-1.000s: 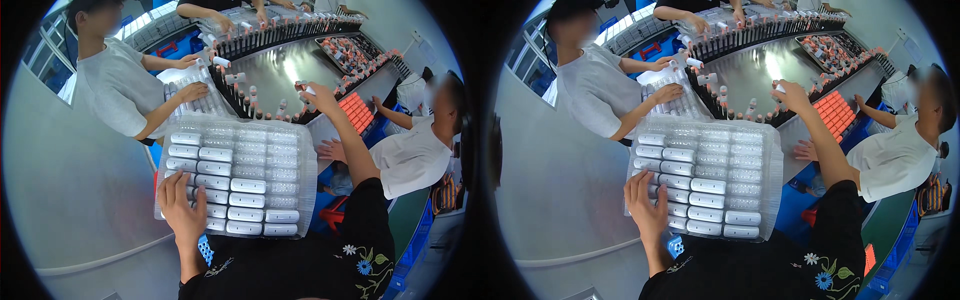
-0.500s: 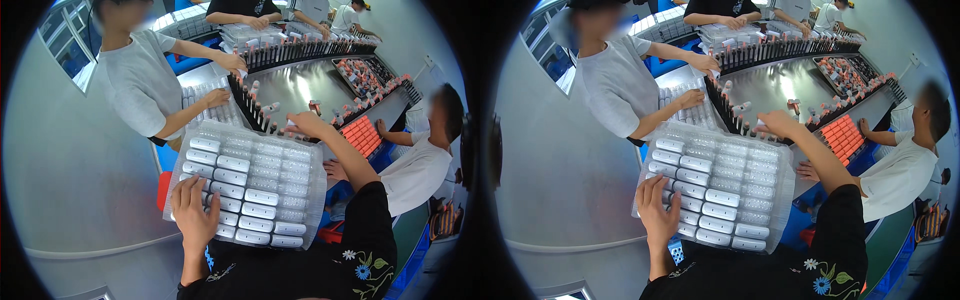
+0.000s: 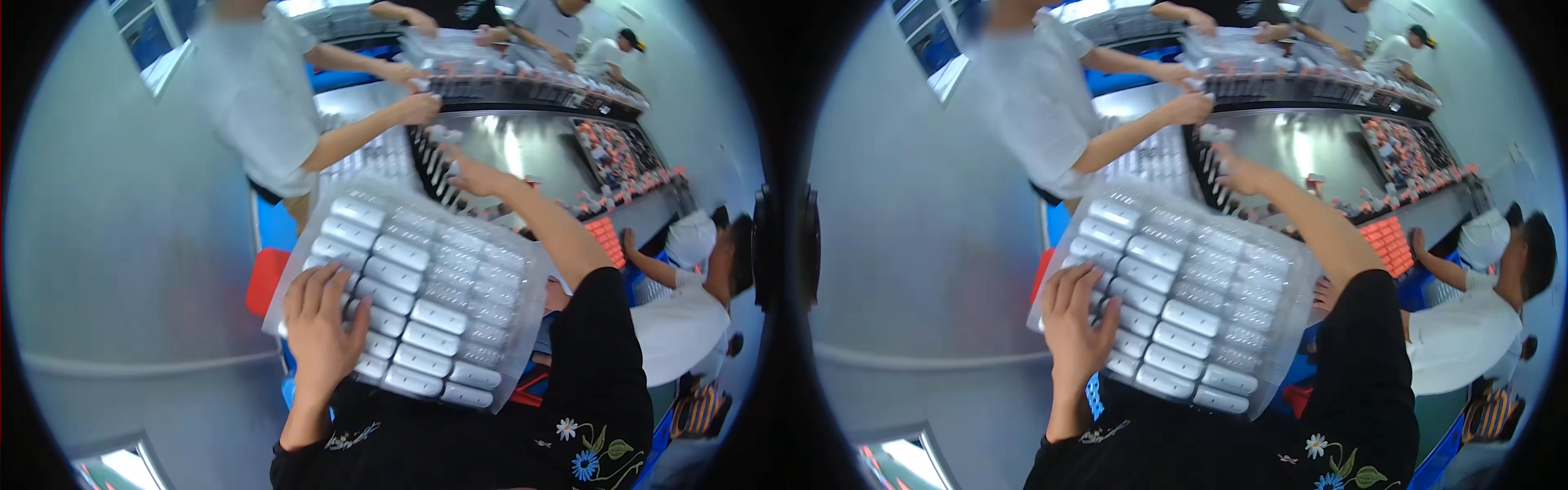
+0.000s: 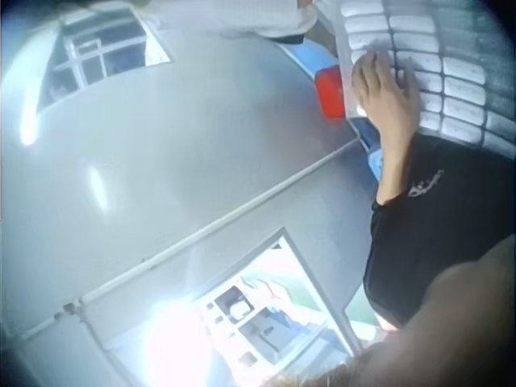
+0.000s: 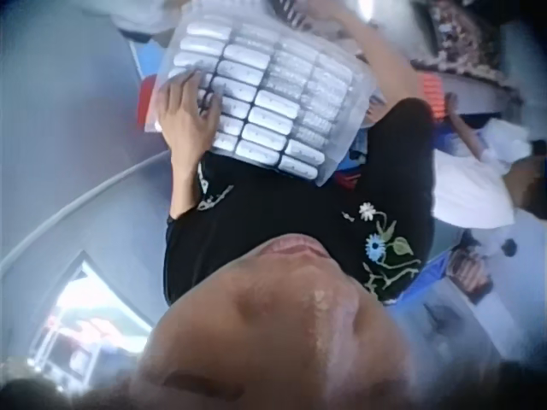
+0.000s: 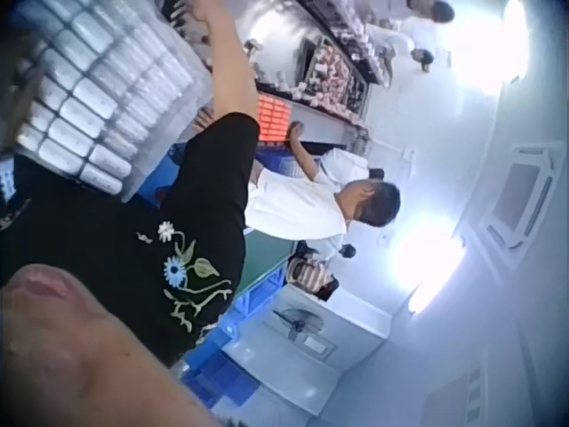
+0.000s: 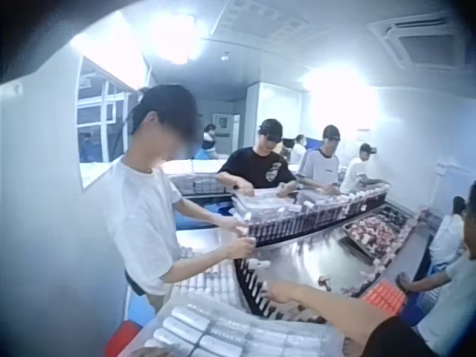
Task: The person removes plastic components from blister trays by hand and mounts them onto the upright pegs of a rotating conveyor line, then receives a stack of filled trays and places additional components onto the pegs.
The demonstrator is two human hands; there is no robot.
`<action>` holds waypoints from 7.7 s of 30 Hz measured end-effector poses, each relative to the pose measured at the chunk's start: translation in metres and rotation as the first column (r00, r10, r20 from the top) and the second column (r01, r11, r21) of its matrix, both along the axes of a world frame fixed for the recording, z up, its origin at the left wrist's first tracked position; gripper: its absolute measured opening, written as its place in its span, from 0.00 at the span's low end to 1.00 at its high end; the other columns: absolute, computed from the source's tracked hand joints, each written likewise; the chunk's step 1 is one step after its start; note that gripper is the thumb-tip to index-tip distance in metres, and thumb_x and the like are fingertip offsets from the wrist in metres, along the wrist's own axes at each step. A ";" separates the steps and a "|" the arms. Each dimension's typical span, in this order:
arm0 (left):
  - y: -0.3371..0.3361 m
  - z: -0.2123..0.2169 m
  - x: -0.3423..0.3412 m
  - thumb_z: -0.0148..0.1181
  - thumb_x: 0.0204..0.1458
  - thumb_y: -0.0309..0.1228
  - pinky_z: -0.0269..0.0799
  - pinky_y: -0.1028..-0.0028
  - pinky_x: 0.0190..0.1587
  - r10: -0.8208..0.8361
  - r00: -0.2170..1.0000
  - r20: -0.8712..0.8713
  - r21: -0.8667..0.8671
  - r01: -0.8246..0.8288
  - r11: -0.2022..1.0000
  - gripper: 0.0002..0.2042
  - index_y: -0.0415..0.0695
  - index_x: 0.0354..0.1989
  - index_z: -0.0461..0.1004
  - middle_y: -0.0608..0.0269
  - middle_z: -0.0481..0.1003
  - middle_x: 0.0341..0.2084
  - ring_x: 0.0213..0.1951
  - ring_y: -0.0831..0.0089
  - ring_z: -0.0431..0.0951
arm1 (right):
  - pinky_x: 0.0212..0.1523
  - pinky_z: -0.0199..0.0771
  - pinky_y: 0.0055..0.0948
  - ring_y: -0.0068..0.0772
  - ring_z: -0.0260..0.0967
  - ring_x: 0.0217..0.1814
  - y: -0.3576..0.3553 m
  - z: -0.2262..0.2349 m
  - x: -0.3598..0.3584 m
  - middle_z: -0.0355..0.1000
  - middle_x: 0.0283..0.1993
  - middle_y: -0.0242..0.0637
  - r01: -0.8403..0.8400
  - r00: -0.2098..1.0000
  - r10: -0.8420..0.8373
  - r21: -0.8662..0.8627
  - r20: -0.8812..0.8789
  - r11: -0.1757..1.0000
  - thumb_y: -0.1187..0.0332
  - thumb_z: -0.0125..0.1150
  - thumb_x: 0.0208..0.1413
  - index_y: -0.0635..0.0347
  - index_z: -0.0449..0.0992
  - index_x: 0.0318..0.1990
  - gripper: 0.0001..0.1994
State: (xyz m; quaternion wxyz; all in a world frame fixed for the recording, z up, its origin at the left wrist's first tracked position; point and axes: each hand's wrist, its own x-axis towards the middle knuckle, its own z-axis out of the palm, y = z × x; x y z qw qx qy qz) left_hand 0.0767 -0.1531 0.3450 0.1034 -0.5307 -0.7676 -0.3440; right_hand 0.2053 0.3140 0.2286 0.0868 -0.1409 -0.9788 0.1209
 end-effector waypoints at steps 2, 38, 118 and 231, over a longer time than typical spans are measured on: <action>-0.003 -0.004 -0.003 0.70 0.48 0.31 0.67 0.56 0.60 0.006 1.000 0.019 0.003 -0.006 1.000 0.20 0.39 0.49 0.78 0.54 0.77 0.53 0.57 0.51 0.72 | 0.62 0.72 0.50 0.60 0.73 0.60 -0.030 0.036 -0.025 0.70 0.60 0.61 0.316 0.830 -0.299 0.045 0.470 0.948 0.56 0.60 0.65 0.51 0.40 0.78 0.42; -0.002 -0.006 0.005 0.67 0.51 0.29 0.64 0.54 0.62 -0.022 0.998 -0.066 -0.026 0.021 0.999 0.17 0.38 0.50 0.77 0.51 0.76 0.52 0.56 0.49 0.71 | 0.57 0.74 0.43 0.54 0.72 0.56 -0.101 0.163 0.155 0.69 0.56 0.49 0.377 0.864 -0.340 0.030 -0.372 0.926 0.63 0.71 0.43 0.54 0.70 0.65 0.36; 0.001 -0.004 -0.001 0.68 0.48 0.28 0.66 0.56 0.60 -0.003 0.999 -0.042 0.007 0.004 1.000 0.24 0.38 0.56 0.74 0.49 0.76 0.50 0.55 0.46 0.73 | 0.41 0.81 0.42 0.48 0.80 0.45 -0.275 0.155 -0.016 0.74 0.57 0.52 -0.218 0.973 0.213 0.049 0.093 0.975 0.64 0.67 0.54 0.63 0.77 0.54 0.21; 0.095 0.085 -0.063 0.74 0.37 0.32 0.70 0.65 0.52 -0.886 0.416 -0.204 -0.918 0.233 0.320 0.24 0.39 0.44 0.74 0.56 0.70 0.42 0.51 0.60 0.72 | 0.45 0.65 0.35 0.37 0.69 0.41 -0.403 0.148 0.164 0.70 0.35 0.40 0.140 0.988 -0.131 0.111 -0.085 0.984 0.67 0.66 0.46 0.67 0.76 0.37 0.13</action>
